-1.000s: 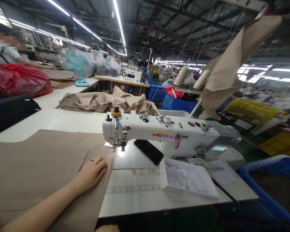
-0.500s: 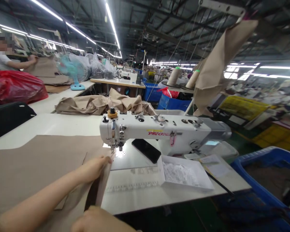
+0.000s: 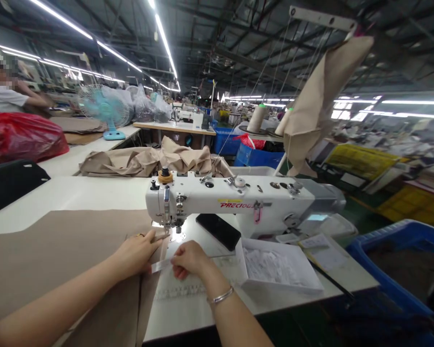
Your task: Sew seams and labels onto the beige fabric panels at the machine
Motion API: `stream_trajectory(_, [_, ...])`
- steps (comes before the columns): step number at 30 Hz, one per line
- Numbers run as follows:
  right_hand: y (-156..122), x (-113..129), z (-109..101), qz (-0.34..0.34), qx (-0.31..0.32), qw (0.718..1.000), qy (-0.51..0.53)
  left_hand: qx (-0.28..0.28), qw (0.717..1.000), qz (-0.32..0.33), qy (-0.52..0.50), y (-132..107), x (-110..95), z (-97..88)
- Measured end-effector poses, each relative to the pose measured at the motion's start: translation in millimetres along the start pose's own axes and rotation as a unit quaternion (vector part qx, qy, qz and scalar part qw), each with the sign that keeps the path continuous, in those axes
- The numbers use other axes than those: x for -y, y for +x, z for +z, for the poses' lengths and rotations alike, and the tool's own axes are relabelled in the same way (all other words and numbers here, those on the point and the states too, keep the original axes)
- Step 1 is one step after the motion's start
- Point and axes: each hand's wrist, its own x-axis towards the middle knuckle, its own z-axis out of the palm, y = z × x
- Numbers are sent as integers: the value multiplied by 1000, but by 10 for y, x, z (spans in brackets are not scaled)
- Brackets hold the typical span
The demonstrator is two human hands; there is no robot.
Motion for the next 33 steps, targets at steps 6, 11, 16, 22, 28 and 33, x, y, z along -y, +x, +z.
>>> stream_trajectory(6, [375, 146, -7, 16, -59, 995, -74, -6, 999, 11, 41, 25, -170, -142])
stream_trajectory(11, [531, 242, 120, -22, -105, 984, -139, 0, 998, 26, 53, 15, -201, -147])
stream_trajectory(16, [531, 279, 142, -59, -148, 954, -254, 11, 999, 23, 38, 38, -92, -70])
stream_trajectory(22, [205, 126, 49, -169, -212, 885, -379, 13, 999, 21, 23, 27, -51, -66])
stream_trajectory(28, [106, -108, 33, -298, -240, 781, -494, 16, 1000, 13, 13, 37, -86, -65])
stream_trajectory(33, [151, -128, 32, -311, -255, 769, -496, 30, 999, 10, 10, 21, -88, -94])
